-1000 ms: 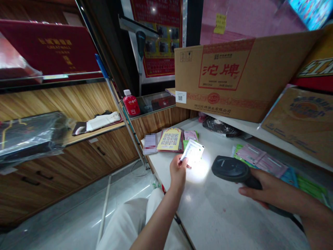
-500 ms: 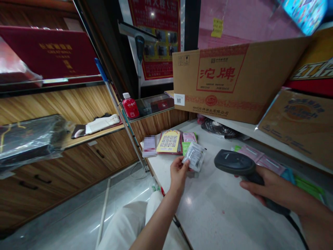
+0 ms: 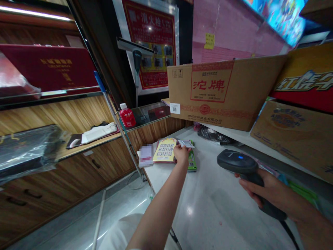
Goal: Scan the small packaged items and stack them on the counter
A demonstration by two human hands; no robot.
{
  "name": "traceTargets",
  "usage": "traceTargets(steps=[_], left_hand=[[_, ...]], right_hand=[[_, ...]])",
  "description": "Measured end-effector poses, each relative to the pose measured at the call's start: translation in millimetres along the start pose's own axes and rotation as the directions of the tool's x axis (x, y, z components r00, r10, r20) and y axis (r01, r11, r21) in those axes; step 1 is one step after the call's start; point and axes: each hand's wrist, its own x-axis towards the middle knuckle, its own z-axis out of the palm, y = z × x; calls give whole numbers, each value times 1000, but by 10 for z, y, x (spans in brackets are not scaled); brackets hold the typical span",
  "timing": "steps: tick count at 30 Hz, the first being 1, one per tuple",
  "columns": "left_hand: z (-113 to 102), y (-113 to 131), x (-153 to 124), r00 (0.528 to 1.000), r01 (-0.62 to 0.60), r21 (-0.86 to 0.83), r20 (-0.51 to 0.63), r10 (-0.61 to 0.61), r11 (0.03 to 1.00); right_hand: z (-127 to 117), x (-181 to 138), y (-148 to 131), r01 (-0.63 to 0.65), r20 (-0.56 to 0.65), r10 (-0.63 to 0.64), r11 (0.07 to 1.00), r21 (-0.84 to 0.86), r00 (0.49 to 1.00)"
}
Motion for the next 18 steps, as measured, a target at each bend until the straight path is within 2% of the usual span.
traceTargets(steps=[3,6,8,9,10,11,13,15,16,18], left_hand=[[-56,9,-8,1000,20,58,16,-21,998],[-211,30,-104,1000,17,115,23,-20,993],[-331,48,-210,997,-70,240,53,59,968],[-385,58,-272,987,-156,342,91,132,927],[-430,69,-337,964,-265,457,153,219,849],[-465,80,-400,923,-384,566,237,302,729],[-498,101,-510,822,-562,709,421,385,426],[-489,118,-577,754,-631,762,558,345,147],[-475,122,-592,744,-634,772,595,304,40],[-439,120,-592,751,-616,782,619,232,-94]], right_hand=[[-4,-10,-17,6,4,-6,1000,-12,1000],[-14,-15,-15,25,11,-25,1000,-17,1000],[-21,-12,-4,23,17,-22,999,-23,1000],[-23,-9,2,20,25,-19,999,-28,1000],[-25,-4,8,19,31,-18,999,-33,999],[-25,1,13,22,37,-21,999,-38,999],[-21,7,15,32,43,-31,999,-39,999],[-12,2,3,38,37,-37,999,-35,999],[-6,-7,-9,40,23,-39,999,-34,999],[4,-32,-41,45,-12,-45,998,-34,999]])
